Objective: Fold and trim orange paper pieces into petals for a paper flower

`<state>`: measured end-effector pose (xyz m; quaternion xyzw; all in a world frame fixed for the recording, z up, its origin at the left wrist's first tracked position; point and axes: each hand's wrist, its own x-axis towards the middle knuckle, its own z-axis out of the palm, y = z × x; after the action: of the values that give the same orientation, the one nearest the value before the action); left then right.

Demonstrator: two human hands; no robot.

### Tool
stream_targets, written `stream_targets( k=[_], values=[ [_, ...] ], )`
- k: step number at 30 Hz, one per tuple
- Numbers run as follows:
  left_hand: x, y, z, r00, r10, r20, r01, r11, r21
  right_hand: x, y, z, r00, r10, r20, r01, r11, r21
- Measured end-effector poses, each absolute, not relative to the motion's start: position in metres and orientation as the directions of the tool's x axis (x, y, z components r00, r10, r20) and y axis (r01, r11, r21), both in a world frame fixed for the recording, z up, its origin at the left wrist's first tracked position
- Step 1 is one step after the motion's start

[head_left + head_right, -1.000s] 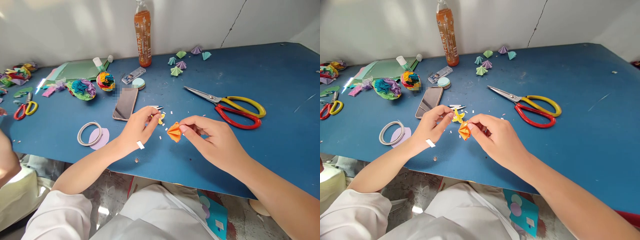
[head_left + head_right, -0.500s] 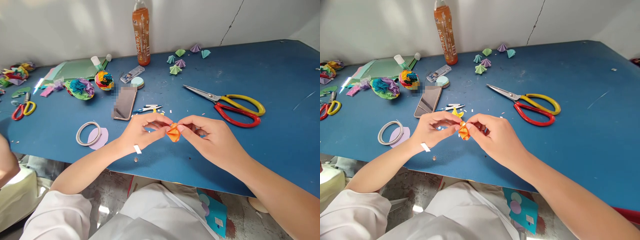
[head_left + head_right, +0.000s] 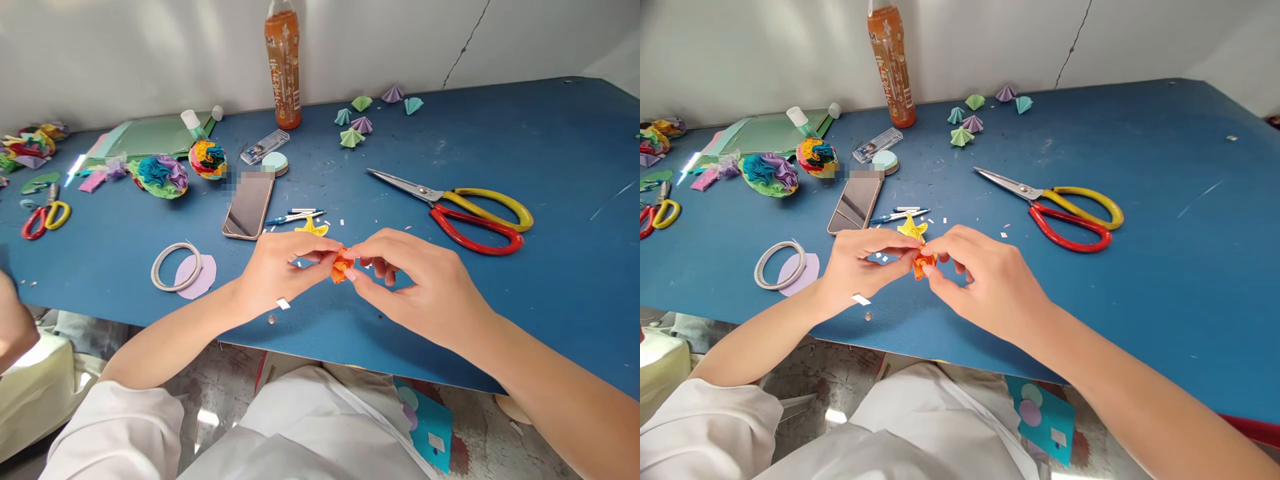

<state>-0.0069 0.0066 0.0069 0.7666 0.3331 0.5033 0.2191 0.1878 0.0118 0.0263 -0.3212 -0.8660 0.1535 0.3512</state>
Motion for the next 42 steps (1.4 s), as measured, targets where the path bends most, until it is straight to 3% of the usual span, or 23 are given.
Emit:
stream_targets(
  k=[4,9,18,26,42],
  values=[
    [-0.0061,0.0065,0.0050,0.304,0.671,0.676,0.339,-0.739,0.582,0.1873,0.0121,0.0241,-0.560,0.652,0.511,0.472,0.758,-0.450],
    [-0.0048,0.0058,0.0033,0.322,0.666,0.673,0.347,-0.745,0.570,0.1861,0.0109,0.0222,-0.547,0.634,0.547,0.522,0.769,-0.369],
    [-0.0037,0.0046,0.0048,0.271,0.787,0.554,0.330,-0.617,0.715,0.1868,0.0116,0.0178,-0.614,0.480,0.627,0.559,0.825,-0.086],
    [-0.0030,0.0034,0.0070,0.268,0.796,0.543,0.319,-0.605,0.729,0.1890,0.0120,0.0220,-0.540,0.600,0.590,0.552,0.782,-0.290],
    [-0.0028,0.0023,0.0083,0.322,0.773,0.547,0.346,-0.634,0.692,0.1868,0.0108,0.0246,-0.482,0.693,0.537,0.606,0.706,-0.367]
  ],
)
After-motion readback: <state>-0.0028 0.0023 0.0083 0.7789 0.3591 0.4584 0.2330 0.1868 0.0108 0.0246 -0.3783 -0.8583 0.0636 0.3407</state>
